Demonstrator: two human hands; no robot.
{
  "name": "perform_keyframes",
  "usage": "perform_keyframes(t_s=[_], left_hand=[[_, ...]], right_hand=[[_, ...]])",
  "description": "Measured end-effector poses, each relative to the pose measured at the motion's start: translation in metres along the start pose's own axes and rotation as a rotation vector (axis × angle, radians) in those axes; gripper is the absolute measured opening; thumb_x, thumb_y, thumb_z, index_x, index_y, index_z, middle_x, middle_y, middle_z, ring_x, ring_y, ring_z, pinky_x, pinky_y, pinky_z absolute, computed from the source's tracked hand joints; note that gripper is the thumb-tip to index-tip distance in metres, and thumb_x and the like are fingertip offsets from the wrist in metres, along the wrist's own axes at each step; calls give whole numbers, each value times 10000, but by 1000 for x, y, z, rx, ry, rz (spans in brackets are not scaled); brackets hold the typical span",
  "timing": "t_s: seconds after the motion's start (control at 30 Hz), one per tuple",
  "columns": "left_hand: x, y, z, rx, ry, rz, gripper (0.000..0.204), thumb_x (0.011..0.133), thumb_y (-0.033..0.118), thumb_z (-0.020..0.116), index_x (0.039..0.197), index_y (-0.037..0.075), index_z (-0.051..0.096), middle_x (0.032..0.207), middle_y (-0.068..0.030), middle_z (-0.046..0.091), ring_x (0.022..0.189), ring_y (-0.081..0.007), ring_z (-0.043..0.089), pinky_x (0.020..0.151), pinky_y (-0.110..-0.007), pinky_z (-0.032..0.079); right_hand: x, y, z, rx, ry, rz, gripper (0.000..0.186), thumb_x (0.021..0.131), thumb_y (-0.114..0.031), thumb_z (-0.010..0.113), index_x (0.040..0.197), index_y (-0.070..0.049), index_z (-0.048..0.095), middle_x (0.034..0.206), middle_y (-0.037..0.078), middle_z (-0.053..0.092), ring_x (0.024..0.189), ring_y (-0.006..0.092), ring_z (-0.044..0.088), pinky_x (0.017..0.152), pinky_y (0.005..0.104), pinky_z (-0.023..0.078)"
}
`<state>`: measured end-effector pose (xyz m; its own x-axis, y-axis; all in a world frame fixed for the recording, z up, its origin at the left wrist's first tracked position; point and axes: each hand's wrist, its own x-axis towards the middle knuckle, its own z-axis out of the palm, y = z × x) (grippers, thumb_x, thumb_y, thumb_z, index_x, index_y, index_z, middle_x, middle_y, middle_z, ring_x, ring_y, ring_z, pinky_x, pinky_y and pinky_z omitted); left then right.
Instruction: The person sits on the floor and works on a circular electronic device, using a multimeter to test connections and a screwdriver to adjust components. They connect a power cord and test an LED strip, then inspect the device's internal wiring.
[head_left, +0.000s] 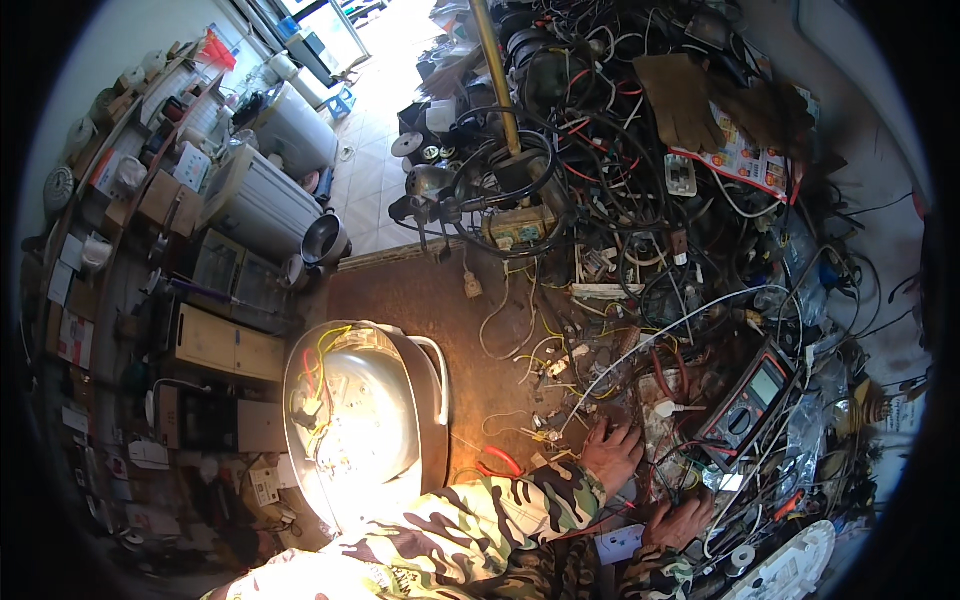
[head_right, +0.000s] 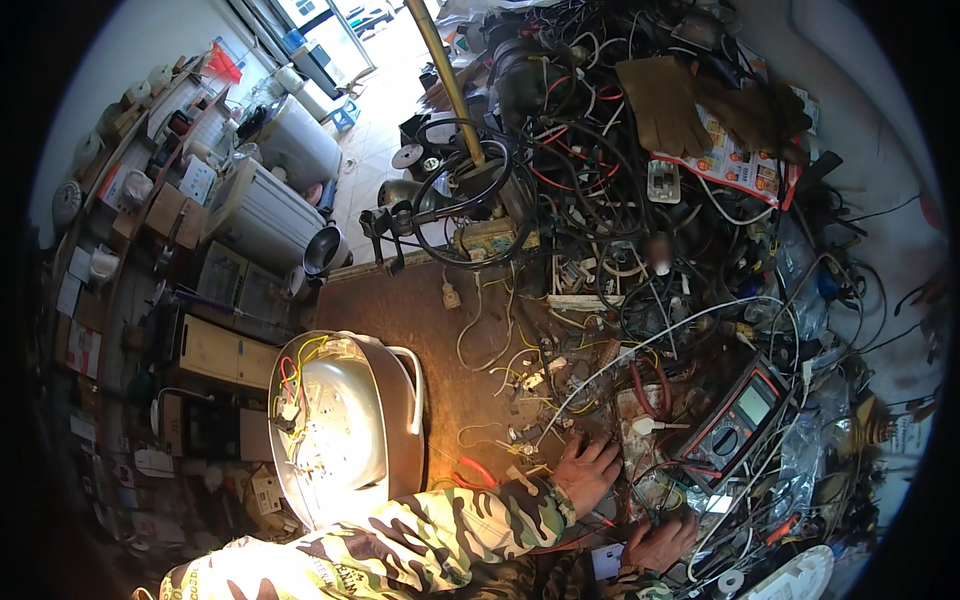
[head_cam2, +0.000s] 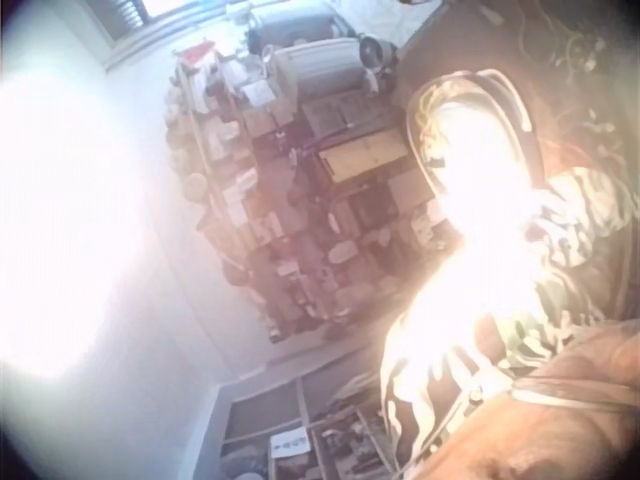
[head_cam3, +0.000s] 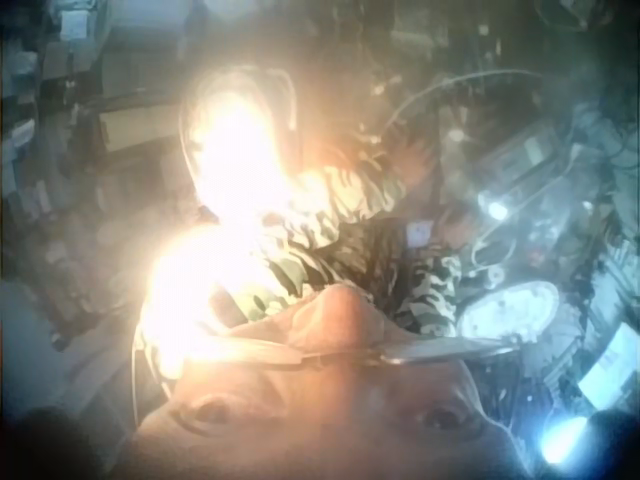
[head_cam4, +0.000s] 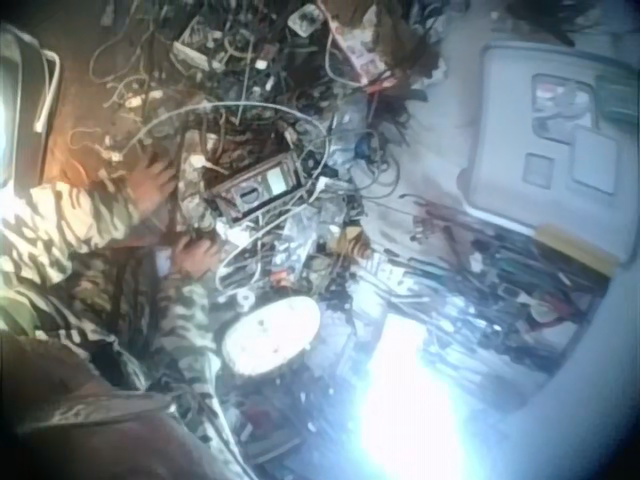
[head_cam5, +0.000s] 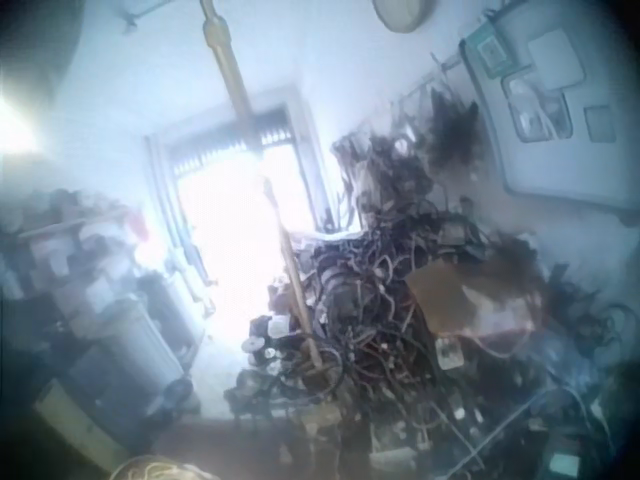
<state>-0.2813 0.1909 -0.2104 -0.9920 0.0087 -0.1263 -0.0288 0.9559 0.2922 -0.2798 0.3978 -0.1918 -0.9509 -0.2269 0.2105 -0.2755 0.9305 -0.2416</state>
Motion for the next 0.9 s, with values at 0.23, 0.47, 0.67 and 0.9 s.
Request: perform_keyframes(t_s=[0.23,0.47,0.67,0.9], left_hand=[[3,-10,32,135,67,58,354,871,166,546,1209,93,622,1425,-89,535,1397,-270,409,1169,-576,280],[-1,-15,16,81,123,62,292,853,169,573,1121,87,653,1352,-86,586,1352,-262,451,1154,-564,294],[15,-10,32,12,221,100,256,839,160,578,1071,87,656,1273,-87,607,1284,-268,487,1133,-562,318],[6,-12,39,-12,211,62,264,832,141,576,1074,84,664,1284,-85,609,1283,-267,498,1139,-557,322]], right_hand=[[0,-3,-4,22,-31,29,415,898,-306,564,1105,49,506,1307,278,490,1261,504,429,1017,638,339],[3,-9,-3,51,-24,13,406,899,-329,563,1035,50,517,1288,278,495,1260,500,428,1028,637,341],[1,-1,-3,0,0,48,411,918,-353,548,988,49,501,1271,271,497,1260,496,425,1016,640,342],[-1,-3,-4,2,-34,29,428,930,-377,531,984,46,496,1275,280,491,1256,506,423,1007,646,342]])
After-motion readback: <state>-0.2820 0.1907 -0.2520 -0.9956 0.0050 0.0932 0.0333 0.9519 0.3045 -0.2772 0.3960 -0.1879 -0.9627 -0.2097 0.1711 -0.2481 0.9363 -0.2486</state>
